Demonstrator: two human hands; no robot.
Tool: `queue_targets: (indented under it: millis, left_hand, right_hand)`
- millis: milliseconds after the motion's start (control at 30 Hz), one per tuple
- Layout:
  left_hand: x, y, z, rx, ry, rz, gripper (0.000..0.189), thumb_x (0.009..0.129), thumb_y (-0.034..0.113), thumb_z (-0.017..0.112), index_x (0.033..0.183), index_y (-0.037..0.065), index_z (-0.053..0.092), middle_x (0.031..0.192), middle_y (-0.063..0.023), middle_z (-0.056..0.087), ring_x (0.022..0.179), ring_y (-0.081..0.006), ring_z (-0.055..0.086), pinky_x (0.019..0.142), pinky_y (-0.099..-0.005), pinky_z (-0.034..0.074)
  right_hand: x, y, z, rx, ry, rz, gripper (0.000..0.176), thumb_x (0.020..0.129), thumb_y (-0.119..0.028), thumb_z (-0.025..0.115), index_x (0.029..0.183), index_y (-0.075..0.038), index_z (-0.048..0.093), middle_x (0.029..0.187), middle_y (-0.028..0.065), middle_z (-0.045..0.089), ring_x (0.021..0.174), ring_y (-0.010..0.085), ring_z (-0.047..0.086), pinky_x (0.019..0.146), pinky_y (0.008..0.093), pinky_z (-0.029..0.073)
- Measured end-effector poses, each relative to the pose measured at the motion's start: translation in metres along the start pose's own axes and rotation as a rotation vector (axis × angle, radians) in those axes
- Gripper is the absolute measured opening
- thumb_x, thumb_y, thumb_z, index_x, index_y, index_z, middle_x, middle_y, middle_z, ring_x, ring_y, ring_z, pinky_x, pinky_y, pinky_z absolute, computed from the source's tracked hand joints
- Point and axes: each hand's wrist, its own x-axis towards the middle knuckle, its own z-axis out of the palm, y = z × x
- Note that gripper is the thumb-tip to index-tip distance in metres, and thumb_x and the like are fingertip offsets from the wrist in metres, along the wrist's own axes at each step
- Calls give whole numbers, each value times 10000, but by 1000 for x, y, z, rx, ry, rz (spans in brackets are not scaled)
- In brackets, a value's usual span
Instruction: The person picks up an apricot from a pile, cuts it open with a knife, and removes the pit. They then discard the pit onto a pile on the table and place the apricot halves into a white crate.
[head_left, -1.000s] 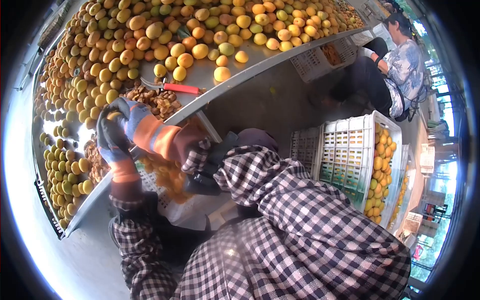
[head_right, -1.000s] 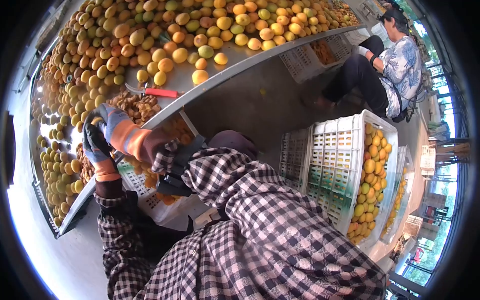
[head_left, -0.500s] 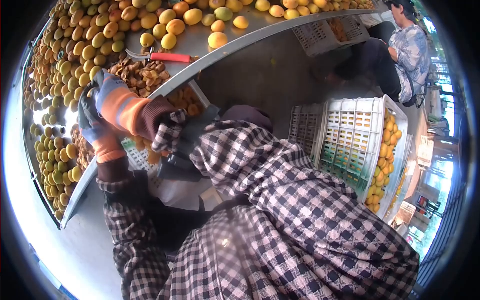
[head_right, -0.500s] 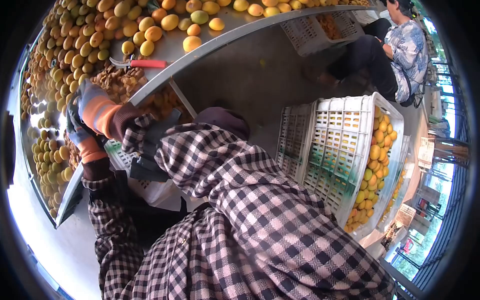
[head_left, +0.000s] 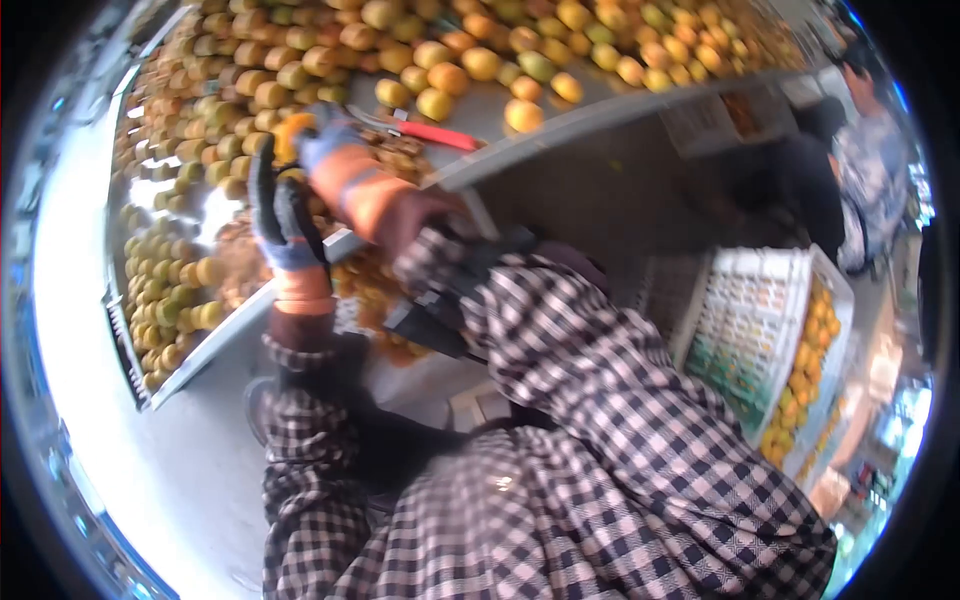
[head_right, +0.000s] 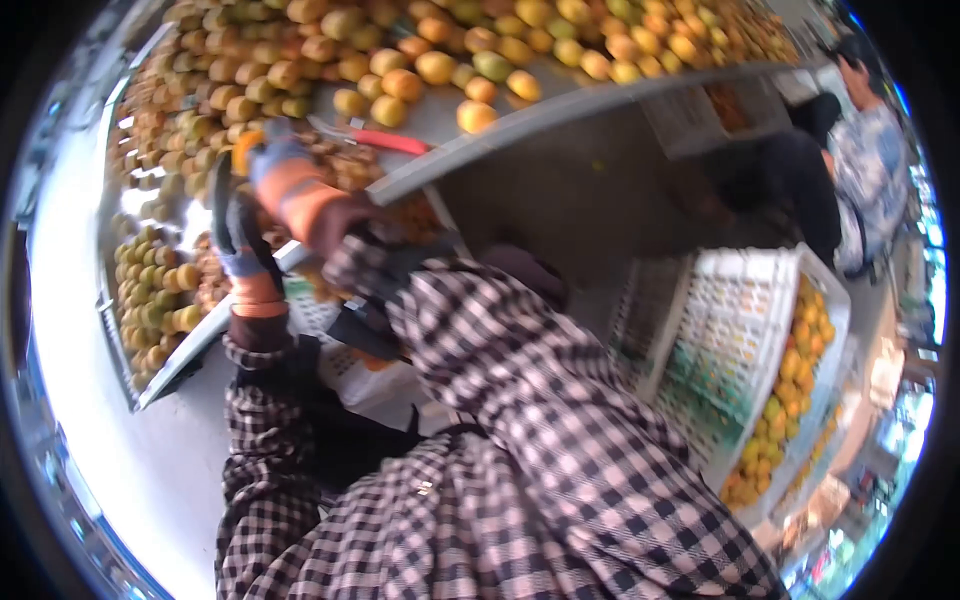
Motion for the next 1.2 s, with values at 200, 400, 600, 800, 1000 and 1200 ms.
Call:
queue_targets:
  millis: [200, 400, 600, 800, 1000, 1200]
  left_hand:
    - [10, 49, -26, -389, -67, -153, 559, 943, 216, 415, 1442, -26, 348, 1343, -135, 497, 1144, -199, 548, 989, -324, 435]
    - [14, 39, -40, -518, -64, -187, 514, 942, 174, 413, 1409, -39, 395, 1326, -128, 516, 1111, -196, 565, 963, -309, 461]
    - [5, 18, -67, -576, -69, -75, 471, 902, 102, 499, 1352, -31, 464, 1353, -122, 504, 1133, -185, 565, 953, -292, 476]
    - [10, -5, -80, -148, -167, 358, 213, 857, -41, 551, 1057, -10, 618, 1288, -163, 560, 1112, -245, 585, 942, -313, 486]
    - [15, -1, -85, 172, -212, 610, 319, 771, -64, 692, 1045, 10, 548, 1207, -161, 631, 1054, -298, 635, 892, -344, 515]
    - [8, -3, -95, 119, -178, 551, 307, 767, -40, 712, 1043, -3, 583, 1158, -155, 650, 1030, -279, 642, 881, -331, 527]
  right_hand:
    - [8, 12, -20, 1042, -306, 184, 341, 967, -235, 566, 1218, -4, 547, 1036, 145, 649, 912, 215, 659, 804, 349, 564]
    - [-24, -5, -57, 964, -443, 226, 338, 963, -164, 563, 1257, -1, 526, 1064, 156, 643, 909, 292, 663, 742, 411, 597]
    - [-69, -30, -97, 441, -747, 55, 372, 919, -35, 589, 1275, -1, 488, 1095, 99, 630, 859, 223, 669, 612, 383, 623]
    - [-106, 65, -98, -268, -887, 331, 365, 831, -72, 684, 1174, -20, 570, 973, 80, 659, 829, 167, 639, 568, 314, 573]
    - [-111, 263, -98, -1212, -931, 274, 520, 839, -301, 631, 1287, -51, 544, 1215, 219, 612, 1083, 391, 600, 895, 446, 498]
    - [-134, 281, -91, -1118, -849, 421, 536, 796, -362, 720, 1193, -31, 578, 1018, 196, 684, 935, 352, 657, 770, 435, 533]
